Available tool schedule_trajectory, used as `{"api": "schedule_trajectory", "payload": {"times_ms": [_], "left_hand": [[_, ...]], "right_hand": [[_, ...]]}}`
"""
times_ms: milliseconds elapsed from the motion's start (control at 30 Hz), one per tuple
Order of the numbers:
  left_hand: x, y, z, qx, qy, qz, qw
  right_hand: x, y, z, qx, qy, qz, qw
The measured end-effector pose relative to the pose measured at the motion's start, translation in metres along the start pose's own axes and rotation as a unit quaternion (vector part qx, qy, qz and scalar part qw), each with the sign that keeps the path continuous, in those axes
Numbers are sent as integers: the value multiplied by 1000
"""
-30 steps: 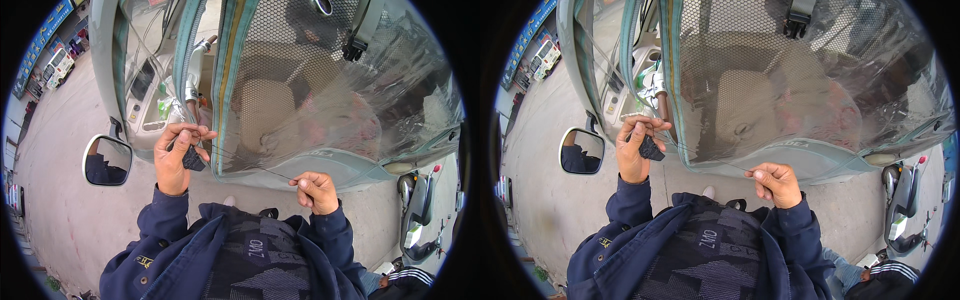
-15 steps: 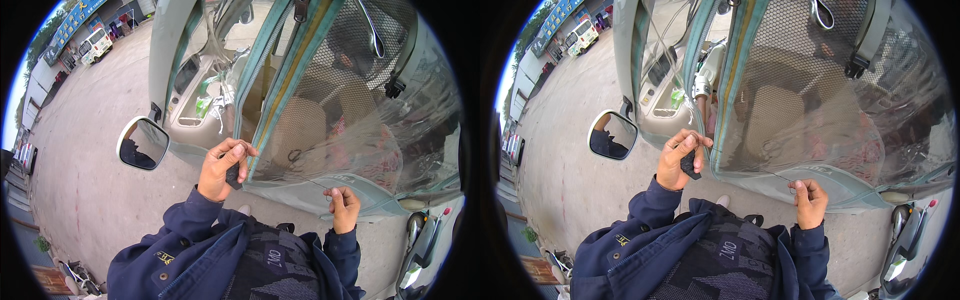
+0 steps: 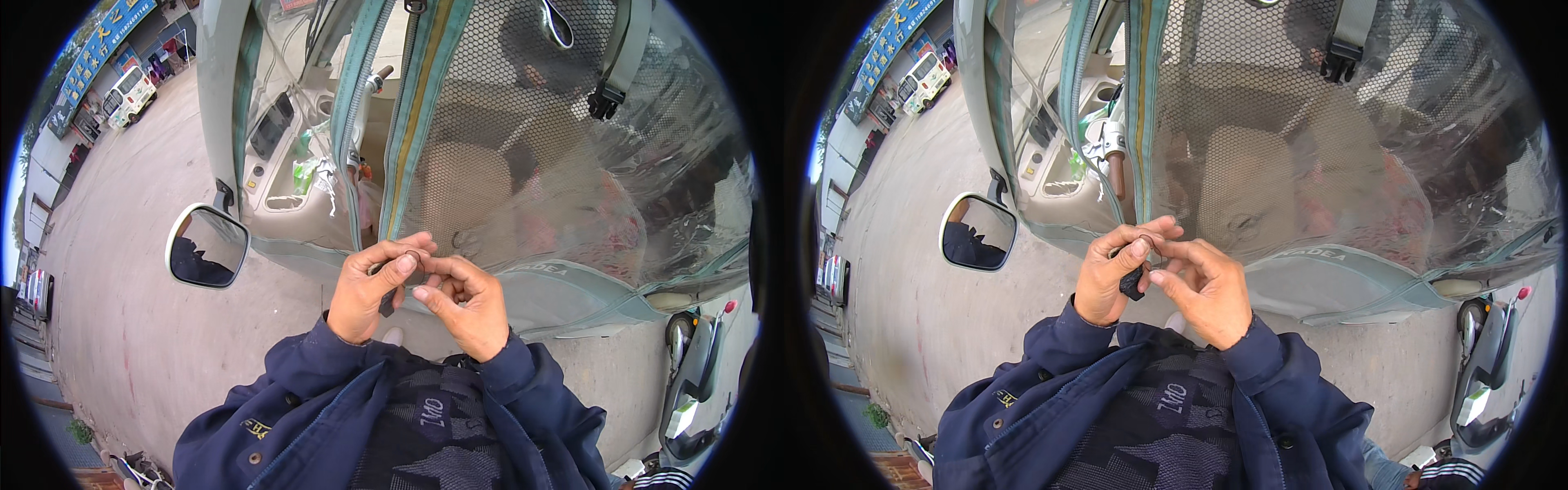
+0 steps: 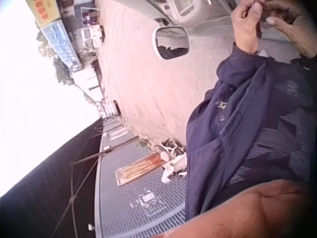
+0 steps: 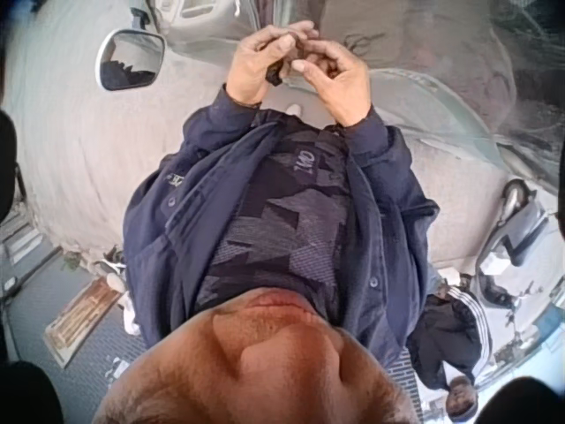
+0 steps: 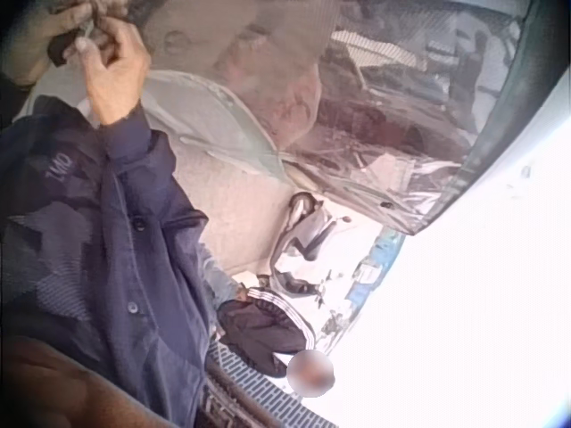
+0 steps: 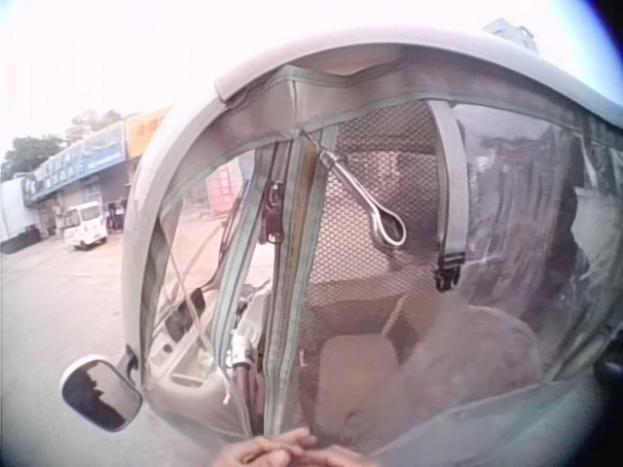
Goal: The person uses a small metal tool to pry and reseat the zipper tape of a transparent scooter windscreen cover along the top edge of the white fairing. They repeatedly lift the cover edge, insert the tool, and press the zipper into place, working along the seam.
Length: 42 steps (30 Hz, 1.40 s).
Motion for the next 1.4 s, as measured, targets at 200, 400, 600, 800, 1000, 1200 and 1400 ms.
{"api": "schedule_trajectory", "payload": {"times_ms": [200, 400, 600, 800, 1000, 1200, 1400], "left_hand": [[-8, -4, -2, 28, -18, 33, 999], [-16, -4, -4, 6, 75, 251, 965], [-5, -20, -8, 26, 15, 222, 974], [29, 3, -9, -82, 125, 45, 988], [19, 3, -3, -56, 81, 20, 995], [35, -16, 13, 22, 197, -241, 950], [7, -40, 75, 365, -100, 267, 886]], "right_hand": [[-11, -9, 2, 104, 51, 107, 988], [-44, -12, -3, 105, 7, 149, 983], [-53, 2, -2, 100, -15, 18, 995], [-45, 24, -6, -1, -7, -111, 994], [-51, 29, -5, 39, -47, -137, 989], [-39, 33, 5, 82, 32, -43, 995], [-55, 143, 12, -253, -164, -254, 919]]}}
Point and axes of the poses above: each hand's wrist, its own z-axis towards the middle knuckle, its own x-axis out of the palm, y = z × x, the point moved 4 cm from there along z, towards the middle knuckle, and after that the axes turned 8 degrees about x, right-handed, at the moved point
